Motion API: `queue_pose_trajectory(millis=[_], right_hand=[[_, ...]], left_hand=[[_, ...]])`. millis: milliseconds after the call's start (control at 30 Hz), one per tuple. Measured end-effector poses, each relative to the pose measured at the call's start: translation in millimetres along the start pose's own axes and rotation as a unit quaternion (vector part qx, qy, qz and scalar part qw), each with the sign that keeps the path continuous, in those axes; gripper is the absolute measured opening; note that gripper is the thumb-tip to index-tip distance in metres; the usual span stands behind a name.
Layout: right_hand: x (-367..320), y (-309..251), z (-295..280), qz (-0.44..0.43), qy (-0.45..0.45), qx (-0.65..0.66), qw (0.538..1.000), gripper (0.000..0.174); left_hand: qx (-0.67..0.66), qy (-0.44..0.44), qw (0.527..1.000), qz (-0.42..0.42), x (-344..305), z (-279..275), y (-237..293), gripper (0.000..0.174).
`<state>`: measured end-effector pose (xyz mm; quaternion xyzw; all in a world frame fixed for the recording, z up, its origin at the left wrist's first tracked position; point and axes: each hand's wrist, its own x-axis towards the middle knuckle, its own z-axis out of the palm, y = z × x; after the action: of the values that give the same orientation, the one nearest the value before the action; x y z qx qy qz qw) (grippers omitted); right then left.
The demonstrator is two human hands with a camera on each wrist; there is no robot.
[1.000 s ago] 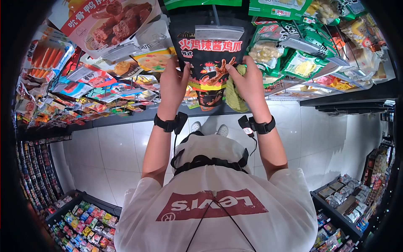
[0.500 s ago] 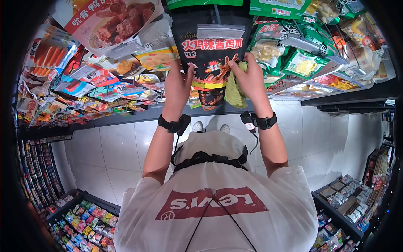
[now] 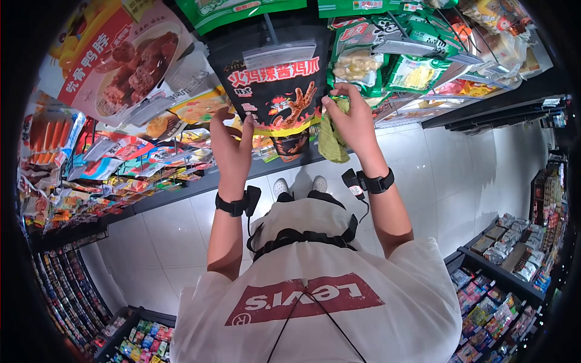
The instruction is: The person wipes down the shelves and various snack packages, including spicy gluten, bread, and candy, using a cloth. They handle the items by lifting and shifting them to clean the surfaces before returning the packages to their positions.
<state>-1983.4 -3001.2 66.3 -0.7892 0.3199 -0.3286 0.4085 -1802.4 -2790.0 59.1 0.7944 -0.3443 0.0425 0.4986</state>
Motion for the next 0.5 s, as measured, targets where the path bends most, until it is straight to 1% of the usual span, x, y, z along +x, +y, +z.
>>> queue_pose_trajectory(millis=[67,100,133,200,233,267,300,333,400,467,500], right_hand=[[-2,9,-7,0.023,0.004,0.002,1.000,0.046],[-2,15,-10,0.005,0.019,-0.006,1.000,0.045],[-2,19,-15,-0.014,0.033,-0.014,0.999,0.044],[-1,23,-28,-0.016,0.032,-0.019,0.999,0.043],[2,25,-35,-0.004,0.034,-0.035,0.999,0.043],[6,28,-43,0.006,0.035,-0.052,0.998,0.043],[11,36,-50,-0.023,0.038,-0.045,0.998,0.045],[15,42,-57,-0.029,0.032,-0.042,0.998,0.045],[23,51,-73,-0.028,0.003,-0.020,0.999,0.046],[33,60,-87,-0.050,-0.012,-0.026,0.998,0.046],[36,65,-94,-0.065,-0.020,-0.036,0.997,0.047]], left_hand=[[0.020,0.020,0.999,0.027,-5,-1,2,0.043],[0.028,0.012,0.999,0.032,-7,-2,9,0.037],[0.026,0.009,0.999,0.031,-9,-1,16,0.037],[-0.012,-0.043,0.998,0.050,-14,5,33,0.030],[-0.025,-0.048,0.997,0.063,-18,10,47,0.026],[-0.023,-0.045,0.997,0.064,-16,18,63,0.026],[-0.042,-0.061,0.993,0.094,-16,25,80,0.026],[-0.059,-0.074,0.988,0.122,-18,34,93,0.027],[-0.070,-0.071,0.991,0.093,-22,57,109,0.029],[-0.044,-0.071,0.989,0.121,-17,84,122,0.033],[-0.039,-0.076,0.989,0.123,-15,96,130,0.038]])
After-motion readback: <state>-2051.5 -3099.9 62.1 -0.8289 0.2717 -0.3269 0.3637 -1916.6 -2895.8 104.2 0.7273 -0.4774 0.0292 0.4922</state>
